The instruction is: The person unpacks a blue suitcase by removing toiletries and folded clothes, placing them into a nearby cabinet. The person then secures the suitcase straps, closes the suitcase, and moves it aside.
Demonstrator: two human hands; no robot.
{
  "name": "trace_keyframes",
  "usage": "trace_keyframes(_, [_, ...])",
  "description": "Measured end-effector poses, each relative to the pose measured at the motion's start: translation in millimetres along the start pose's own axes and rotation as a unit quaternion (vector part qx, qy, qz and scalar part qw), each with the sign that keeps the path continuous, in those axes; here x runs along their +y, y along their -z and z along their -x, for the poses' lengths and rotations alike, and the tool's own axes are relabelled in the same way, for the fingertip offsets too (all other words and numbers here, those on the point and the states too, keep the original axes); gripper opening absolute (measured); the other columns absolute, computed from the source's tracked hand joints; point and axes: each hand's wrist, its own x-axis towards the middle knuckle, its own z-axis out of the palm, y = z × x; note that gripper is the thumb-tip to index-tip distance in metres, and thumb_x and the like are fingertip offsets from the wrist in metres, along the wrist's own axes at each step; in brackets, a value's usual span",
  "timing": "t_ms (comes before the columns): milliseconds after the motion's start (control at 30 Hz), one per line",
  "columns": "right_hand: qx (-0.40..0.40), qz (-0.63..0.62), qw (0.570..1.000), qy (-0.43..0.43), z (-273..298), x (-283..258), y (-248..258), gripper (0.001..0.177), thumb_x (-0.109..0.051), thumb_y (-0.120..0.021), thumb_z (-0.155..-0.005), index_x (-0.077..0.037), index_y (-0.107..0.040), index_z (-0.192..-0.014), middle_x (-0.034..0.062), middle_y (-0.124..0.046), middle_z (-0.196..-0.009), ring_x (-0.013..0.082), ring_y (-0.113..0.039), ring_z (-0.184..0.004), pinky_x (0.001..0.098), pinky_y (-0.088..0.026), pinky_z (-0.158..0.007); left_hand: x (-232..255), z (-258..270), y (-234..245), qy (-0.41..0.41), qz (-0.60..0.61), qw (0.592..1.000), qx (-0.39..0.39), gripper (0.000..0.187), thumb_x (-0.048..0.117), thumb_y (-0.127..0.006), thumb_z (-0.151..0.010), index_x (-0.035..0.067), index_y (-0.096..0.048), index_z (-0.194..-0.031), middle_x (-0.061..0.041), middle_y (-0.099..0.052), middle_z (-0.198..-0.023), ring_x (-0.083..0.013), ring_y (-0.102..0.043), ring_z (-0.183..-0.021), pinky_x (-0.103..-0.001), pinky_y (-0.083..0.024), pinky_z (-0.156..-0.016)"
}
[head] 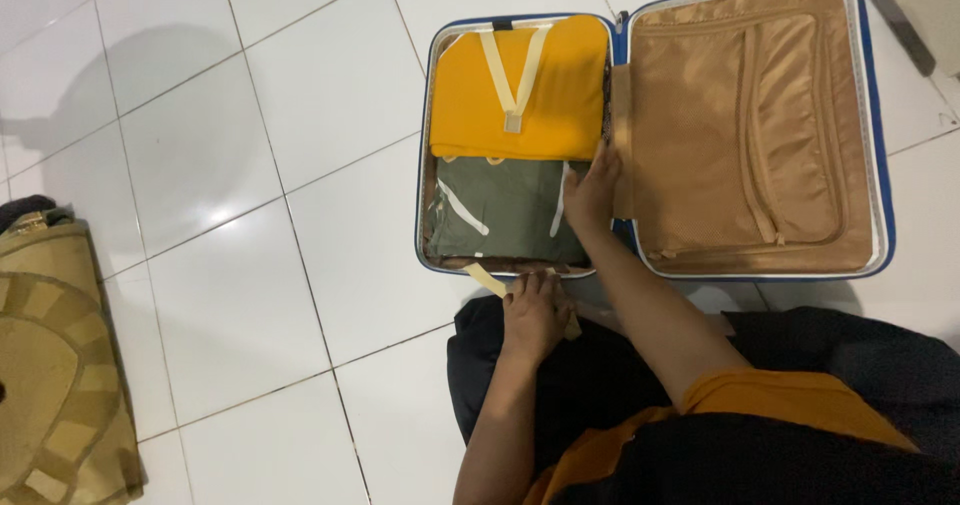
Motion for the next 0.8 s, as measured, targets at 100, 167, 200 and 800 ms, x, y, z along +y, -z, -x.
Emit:
trace_keyframes(100, [-0.033,-0.01,0.998,-0.049,-33,-6,7,0.074,-0.027,-0.062,-0.101,-0.001,-0.024,-0.16,0.0275,-0.031,-0.16,0.0435,-0.032,-0.148,0.0514,-0.028,-0.12,0,4,-2,0.017,0.007,1.0,-0.014,0.056,0.031,-0.079,-0.08,0.011,-0.065,-0.13,-0.011,-0.059,-0.134,-0.0346,-0.05,-0.128,-0.053,-0.044,-0.098])
trace_keyframes(167, [-0.072,-0.014,0.992,-0.102,-61,-12,7,0.076,-0.026,-0.064,-0.099,-0.001,-0.025,-0.159,0.0262,-0.03,-0.161,0.0428,-0.033,-0.148,0.049,-0.03,-0.121,0,1,-3,0.016,0.008,1.0,-0.004,0.054,0.031,-0.078,-0.081,0.011,-0.065,-0.13,-0.01,-0.059,-0.135,-0.0344,-0.05,-0.128,-0.052,-0.045,-0.099])
trace_keyframes(200, [-0.069,-0.009,0.993,-0.095,-71,-14,6,0.077,-0.026,-0.065,-0.098,-0.002,-0.025,-0.159,0.0255,-0.03,-0.162,0.0424,-0.034,-0.148,0.0478,-0.031,-0.121,0,1,-3,0.008,0.005,1.0,0.006,0.053,0.03,-0.078,-0.082,0.011,-0.065,-0.13,-0.01,-0.06,-0.135,-0.0342,-0.051,-0.128,-0.052,-0.045,-0.098])
trace_keyframes(800, [-0.136,-0.271,0.871,-0.387,-156,13,-38,0.101,-0.049,-0.086,-0.077,0.0,-0.041,-0.152,0.0192,-0.047,-0.157,0.0333,-0.046,-0.144,0.0432,-0.038,-0.117,5,-8,6,0.036,0.026,0.998,-0.047,0.059,0.027,-0.081,-0.08,0.007,-0.063,-0.133,-0.014,-0.057,-0.135,-0.0392,-0.047,-0.13,-0.055,-0.04,-0.102])
